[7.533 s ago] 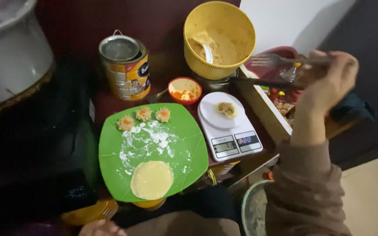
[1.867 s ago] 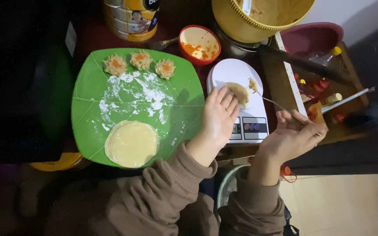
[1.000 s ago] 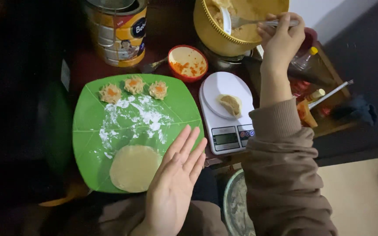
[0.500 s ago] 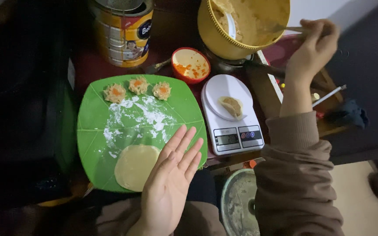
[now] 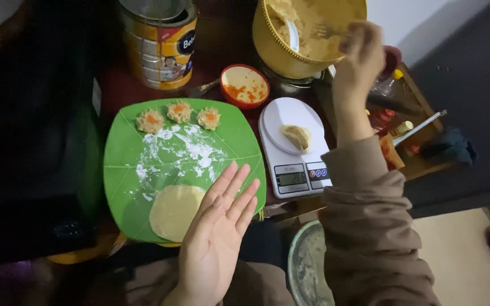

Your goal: Preparing dumplings by placing meat filling onto wrappers and folding them.

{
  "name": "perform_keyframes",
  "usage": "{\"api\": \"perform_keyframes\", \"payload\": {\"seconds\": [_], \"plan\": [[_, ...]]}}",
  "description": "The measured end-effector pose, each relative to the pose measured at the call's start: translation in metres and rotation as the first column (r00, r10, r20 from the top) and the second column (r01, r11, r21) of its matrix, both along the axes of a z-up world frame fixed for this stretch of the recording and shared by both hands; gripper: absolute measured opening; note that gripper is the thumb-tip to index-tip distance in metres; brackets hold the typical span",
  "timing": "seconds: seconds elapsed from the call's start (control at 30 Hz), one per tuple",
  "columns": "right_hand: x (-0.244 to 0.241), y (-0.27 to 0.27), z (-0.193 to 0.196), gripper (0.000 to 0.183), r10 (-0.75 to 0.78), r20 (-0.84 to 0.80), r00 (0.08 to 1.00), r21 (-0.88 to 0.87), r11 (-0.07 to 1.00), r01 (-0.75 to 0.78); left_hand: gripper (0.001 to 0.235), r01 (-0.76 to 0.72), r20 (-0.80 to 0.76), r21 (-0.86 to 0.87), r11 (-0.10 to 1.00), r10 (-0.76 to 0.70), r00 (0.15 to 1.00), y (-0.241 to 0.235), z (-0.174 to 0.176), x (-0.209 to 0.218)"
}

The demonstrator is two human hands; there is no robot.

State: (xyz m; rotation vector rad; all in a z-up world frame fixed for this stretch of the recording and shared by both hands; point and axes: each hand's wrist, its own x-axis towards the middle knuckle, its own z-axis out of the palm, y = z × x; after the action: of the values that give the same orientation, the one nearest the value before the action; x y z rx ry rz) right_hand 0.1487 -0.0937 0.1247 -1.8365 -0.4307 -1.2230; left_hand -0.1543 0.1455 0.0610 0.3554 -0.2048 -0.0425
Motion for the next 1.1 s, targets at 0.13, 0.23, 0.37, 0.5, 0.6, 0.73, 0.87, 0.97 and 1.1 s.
{"api": "perform_keyframes", "payload": {"seconds": [0.13, 0.23, 0.37, 0.5, 0.6, 0.73, 0.87, 0.97, 1.1], "plan": [[0.025, 0.011, -0.006, 0.027, -0.1, -0.184, 0.978, -0.339, 0.94, 0.032, 0.058, -0.02, -0.001, -0.008, 1.0, 0.02, 1.0, 0.003, -0.003, -0.003], [0.03, 0.023, -0.003, 0.023, -0.074, -0.188, 0.979, -0.451, 0.892, -0.019, 0.058, -0.042, 0.007, -0.016, 0.999, 0.042, 0.999, 0.011, -0.003, -0.003], [-0.009, 0.051, 0.019, 0.039, -0.126, -0.267, 0.955, -0.393, 0.92, 0.011, 0.058, -0.047, 0.009, -0.021, 0.999, 0.048, 0.999, 0.019, -0.004, -0.004], [-0.015, 0.033, 0.025, 0.022, -0.106, -0.114, 0.988, -0.282, 0.957, 0.071, 0.057, -0.057, 0.007, 0.009, 0.998, 0.057, 0.998, 0.025, -0.004, -0.007], [-0.003, 0.011, 0.023, 0.019, 0.056, -0.02, 0.998, -0.002, 0.998, -0.056, 0.058, -0.054, 0.017, -0.031, 0.998, 0.054, 0.998, 0.024, -0.005, -0.008], [0.004, 0.003, 0.023, 0.023, 0.147, -0.23, 0.962, 0.406, 0.913, -0.042, 0.056, -0.046, 0.008, 0.004, 0.999, 0.046, 0.999, 0.026, -0.002, -0.012], [0.033, -0.002, 0.011, 0.024, 0.41, -0.339, 0.847, 0.803, 0.595, 0.033, 0.057, -0.052, 0.009, -0.008, 0.999, 0.052, 0.999, 0.024, -0.003, -0.012], [0.022, 0.011, 0.024, 0.025, 0.224, -0.529, 0.819, 0.558, 0.819, 0.136, 0.057, -0.046, 0.017, -0.024, 0.999, 0.046, 0.999, 0.021, -0.006, -0.01], [0.015, 0.004, 0.028, 0.022, 0.101, -0.554, 0.826, 0.452, 0.87, 0.197, 0.056, -0.038, 0.015, 0.006, 0.999, 0.038, 0.999, 0.023, 0.0, -0.011]]}}
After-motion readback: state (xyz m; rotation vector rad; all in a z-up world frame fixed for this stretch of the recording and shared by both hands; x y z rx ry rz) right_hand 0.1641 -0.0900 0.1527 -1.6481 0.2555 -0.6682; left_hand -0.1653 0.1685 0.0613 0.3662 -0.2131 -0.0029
